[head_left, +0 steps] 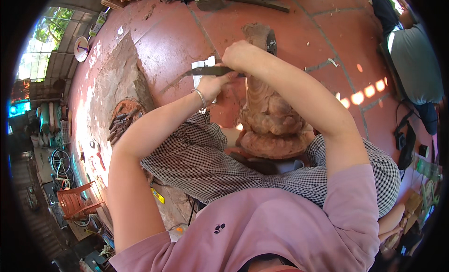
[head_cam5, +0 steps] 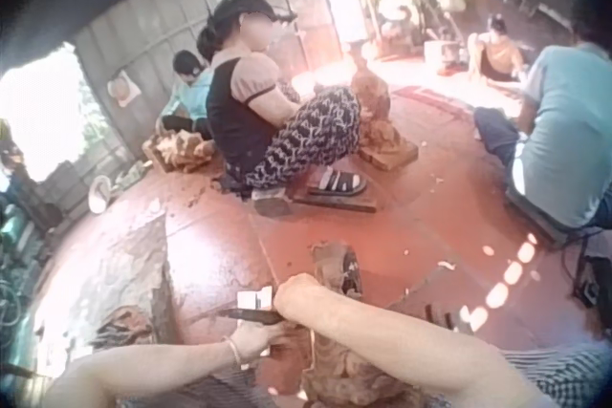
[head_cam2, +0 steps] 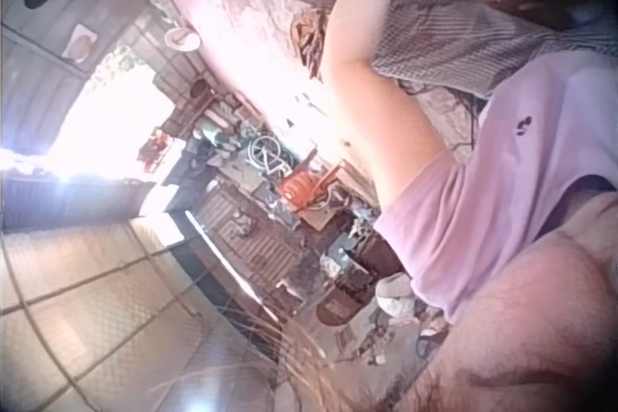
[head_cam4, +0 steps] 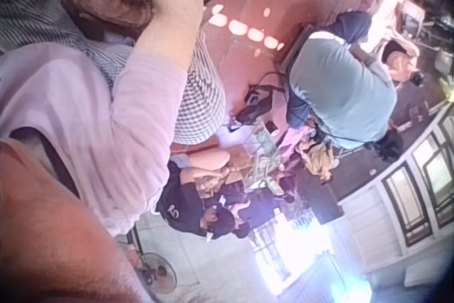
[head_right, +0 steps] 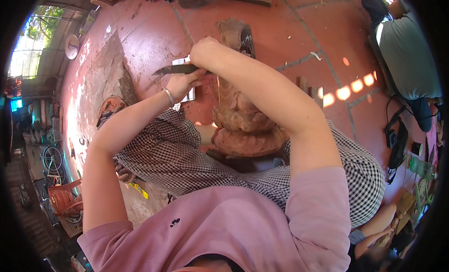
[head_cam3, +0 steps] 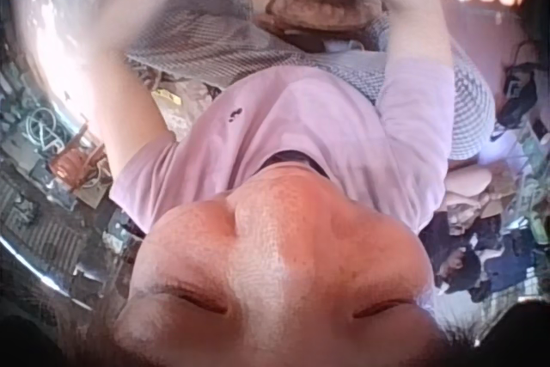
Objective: The person sits on the floor and carves a piece of wood using a knife. They hold the wood with one hand and carefully shape it with the other, occasionally adjusting their grip and the wood's position.
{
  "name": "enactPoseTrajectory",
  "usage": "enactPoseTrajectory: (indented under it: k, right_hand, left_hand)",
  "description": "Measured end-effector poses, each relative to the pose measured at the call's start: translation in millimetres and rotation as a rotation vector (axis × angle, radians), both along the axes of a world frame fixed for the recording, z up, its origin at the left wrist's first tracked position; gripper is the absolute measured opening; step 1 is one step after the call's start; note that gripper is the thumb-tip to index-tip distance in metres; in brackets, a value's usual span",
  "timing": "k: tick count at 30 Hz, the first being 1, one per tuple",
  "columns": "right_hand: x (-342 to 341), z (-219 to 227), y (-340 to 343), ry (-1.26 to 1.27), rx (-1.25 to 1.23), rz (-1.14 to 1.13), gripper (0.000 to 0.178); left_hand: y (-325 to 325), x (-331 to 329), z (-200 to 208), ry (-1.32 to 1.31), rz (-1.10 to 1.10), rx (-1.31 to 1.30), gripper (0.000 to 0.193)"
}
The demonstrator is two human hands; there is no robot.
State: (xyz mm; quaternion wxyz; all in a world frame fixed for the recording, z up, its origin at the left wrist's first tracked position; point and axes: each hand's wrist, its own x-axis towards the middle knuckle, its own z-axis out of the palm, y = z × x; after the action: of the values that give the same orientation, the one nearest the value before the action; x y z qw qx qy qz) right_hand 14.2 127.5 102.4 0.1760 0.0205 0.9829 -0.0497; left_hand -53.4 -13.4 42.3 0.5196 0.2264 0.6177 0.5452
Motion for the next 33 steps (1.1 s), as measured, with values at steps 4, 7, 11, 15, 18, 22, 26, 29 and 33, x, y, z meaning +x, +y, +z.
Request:
enactPoseTrajectory:
  k: [4,7,11,15,18,22,26,29,33]
  right_hand:
    - [-1,3,9,-0.165,-0.006,0.039,0.033]
    - [16,11,-6,-0.184,0.025,0.137,0.035]
    - [-1,-1,5,-0.073,0.076,0.074,0.033]
    - [5,-1,5,-0.094,-0.037,0.055,0.029]
    - [17,8,0,-0.102,0.045,0.155,0.026]
    - [-3,6,8,-0.151,-0.017,-0.006,0.027]
    - [13,8,1,-0.165,0.018,0.150,0.027]
    - [-2,-5,8,-0.100,0.028,0.051,0.029]
    - [4,8,13,-0.162,-0.004,0.053,0.032]
  left_hand:
    - [3,5,-4,0.099,-0.001,0.007,0.033]
    - [-11,27,-13,0.052,0.070,0.057,0.028]
    - [3,18,-12,0.010,0.110,0.182,0.028]
    - [-1,14,-27,0.151,0.077,0.188,0.024]
    - [-9,29,-20,0.211,0.045,0.124,0.028]
    - [8,3,-24,0.251,0.040,0.199,0.028]
    - [-9,21,-24,0.219,-0.019,0.218,0.030]
    - [5,4,-28,0.451,0.046,0.155,0.019]
    - [6,7,-13,0.403,-0.006,0.133,0.020]
